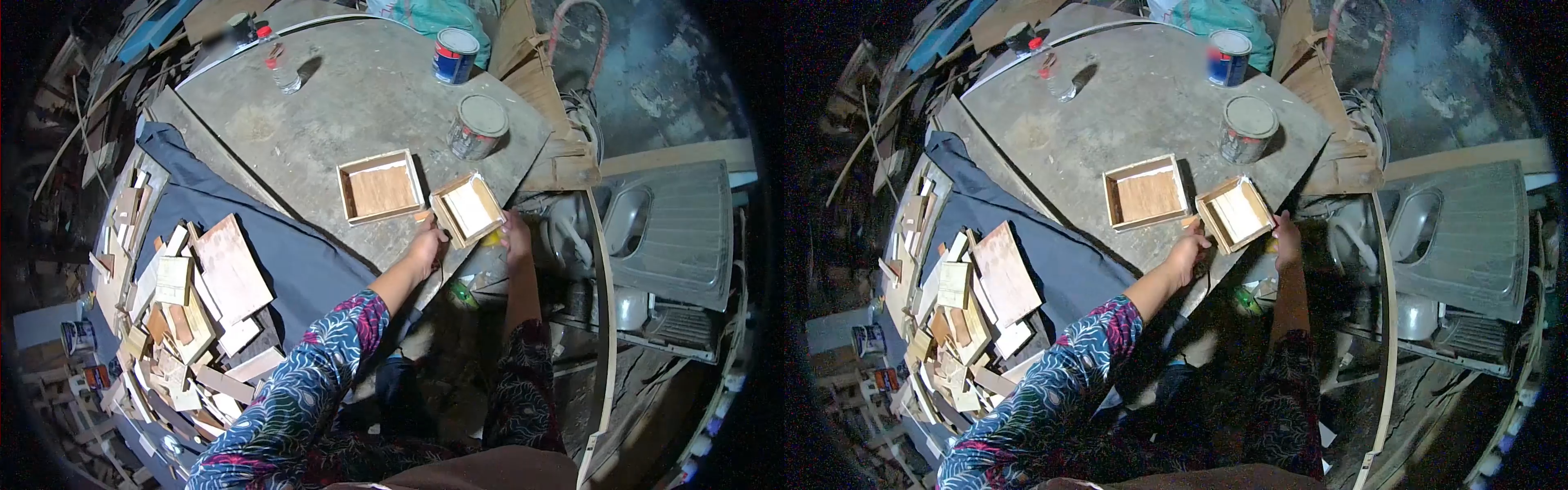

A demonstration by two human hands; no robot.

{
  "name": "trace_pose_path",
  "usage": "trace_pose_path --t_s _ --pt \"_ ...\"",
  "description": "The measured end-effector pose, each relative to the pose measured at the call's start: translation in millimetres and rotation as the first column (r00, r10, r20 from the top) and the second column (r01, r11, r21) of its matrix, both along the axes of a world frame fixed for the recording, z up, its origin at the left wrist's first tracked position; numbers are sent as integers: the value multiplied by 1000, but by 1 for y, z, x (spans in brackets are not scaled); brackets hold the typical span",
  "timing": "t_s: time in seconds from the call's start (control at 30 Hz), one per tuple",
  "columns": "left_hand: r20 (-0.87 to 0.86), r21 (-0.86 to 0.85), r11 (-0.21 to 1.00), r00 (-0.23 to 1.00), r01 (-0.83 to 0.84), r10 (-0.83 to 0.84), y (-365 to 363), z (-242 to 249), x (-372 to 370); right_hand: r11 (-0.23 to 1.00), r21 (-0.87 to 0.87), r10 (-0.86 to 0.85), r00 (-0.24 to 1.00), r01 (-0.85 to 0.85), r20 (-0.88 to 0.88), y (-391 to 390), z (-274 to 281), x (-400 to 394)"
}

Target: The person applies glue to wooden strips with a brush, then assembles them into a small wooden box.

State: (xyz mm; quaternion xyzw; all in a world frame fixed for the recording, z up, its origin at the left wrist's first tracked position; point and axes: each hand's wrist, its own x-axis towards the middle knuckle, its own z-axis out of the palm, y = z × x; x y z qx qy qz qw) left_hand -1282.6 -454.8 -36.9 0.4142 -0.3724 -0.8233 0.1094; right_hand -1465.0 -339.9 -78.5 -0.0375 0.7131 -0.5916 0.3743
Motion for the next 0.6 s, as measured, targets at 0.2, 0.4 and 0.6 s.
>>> trace_pose_path --t_s 0.2,0.4,0.6 --pt "-15 -78 996 999 -30 29 -4 -3 -15 1000 1 15 996 -15 89 6 0 -2" --pt "42 -162 980 991 -120 128 4 -7 -23 993 111 -56 996 47 75 8 -9 0" --pt "-18 -168 982 996 -92 90 -2 -4 -21 997 46 -59 992 54 107 8 -26 -7"
